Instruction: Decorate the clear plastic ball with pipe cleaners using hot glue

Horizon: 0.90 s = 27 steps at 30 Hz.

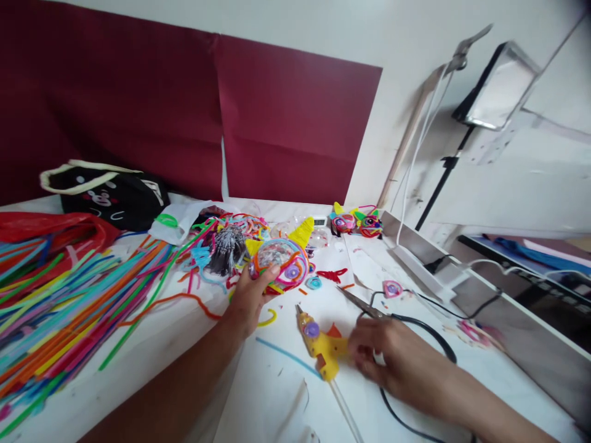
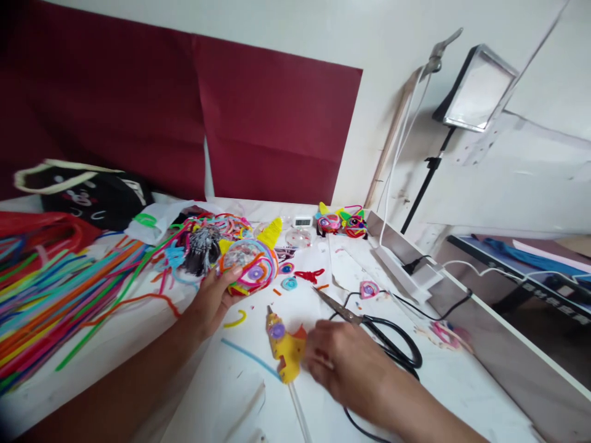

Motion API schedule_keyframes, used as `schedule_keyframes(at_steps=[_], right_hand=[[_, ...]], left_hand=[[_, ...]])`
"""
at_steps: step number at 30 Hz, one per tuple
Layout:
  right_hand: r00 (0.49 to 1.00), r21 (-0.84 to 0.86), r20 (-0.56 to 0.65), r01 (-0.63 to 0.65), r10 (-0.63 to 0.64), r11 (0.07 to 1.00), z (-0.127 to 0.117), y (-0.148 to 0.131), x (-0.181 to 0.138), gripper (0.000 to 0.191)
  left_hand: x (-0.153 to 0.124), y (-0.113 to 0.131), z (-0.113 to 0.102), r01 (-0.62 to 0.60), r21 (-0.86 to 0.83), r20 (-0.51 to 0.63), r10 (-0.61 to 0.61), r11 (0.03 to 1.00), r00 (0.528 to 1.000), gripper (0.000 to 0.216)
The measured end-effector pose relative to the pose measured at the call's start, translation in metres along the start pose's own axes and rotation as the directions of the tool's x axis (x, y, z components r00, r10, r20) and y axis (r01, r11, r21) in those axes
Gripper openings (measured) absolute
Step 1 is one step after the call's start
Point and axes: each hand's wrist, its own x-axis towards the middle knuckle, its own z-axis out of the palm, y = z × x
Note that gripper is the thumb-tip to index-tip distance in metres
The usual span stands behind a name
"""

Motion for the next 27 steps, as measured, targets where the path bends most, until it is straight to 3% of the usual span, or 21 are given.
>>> schedule_keyframes(at_steps=[3, 9, 11, 13, 16, 19, 23, 27], right_hand=[[0.998, -0.066, 0.051, -0.018, 0.021, 0.998, 0.02, 0.0, -0.021, 0.016], [0.993, 0.01, 0.099, -0.061, 0.06, 0.998, 0.043, -0.003, -0.039, 0.01], [0.997, 0.057, 0.047, -0.06, 0.058, 0.997, 0.04, -0.003, -0.04, 0.004], [0.993, 0.106, -0.106, -0.032, 0.044, 0.994, 0.033, -0.002, -0.036, 0.007], [0.905, 0.101, -0.426, 0.046, 0.001, 0.994, 0.016, -0.003, -0.016, 0.013], [0.821, -0.004, -0.558, 0.138, -0.116, 0.99, -0.003, -0.005, 0.017, 0.018], [0.811, -0.122, -0.531, 0.212, -0.245, 0.97, -0.016, -0.007, 0.057, 0.021], [0.828, -0.276, -0.467, 0.195, -0.309, 0.941, -0.017, -0.003, 0.08, 0.018]], left_hand=[[-0.001, 0.0, 0.0, -0.005, -0.028, 0.028, 0.006, 1.0, 1.0, 0.065], [-0.002, 0.0, 0.002, 0.0, -0.036, 0.063, 0.002, 0.999, 0.998, 0.06], [-0.002, -0.001, 0.002, 0.0, -0.024, 0.07, 0.002, 1.0, 0.998, 0.059], [-0.002, -0.002, 0.002, -0.012, -0.001, 0.077, 0.012, 1.0, 0.997, 0.057], [-0.002, -0.004, 0.003, -0.037, 0.035, 0.08, 0.034, 0.999, 0.996, 0.061], [-0.005, -0.003, 0.005, -0.04, 0.072, 0.058, 0.036, 0.997, 0.998, 0.069], [-0.008, -0.002, 0.007, -0.062, 0.132, 0.056, 0.055, 0.989, 0.997, 0.071], [-0.008, -0.004, 0.006, -0.087, 0.162, 0.059, 0.079, 0.983, 0.995, 0.071]])
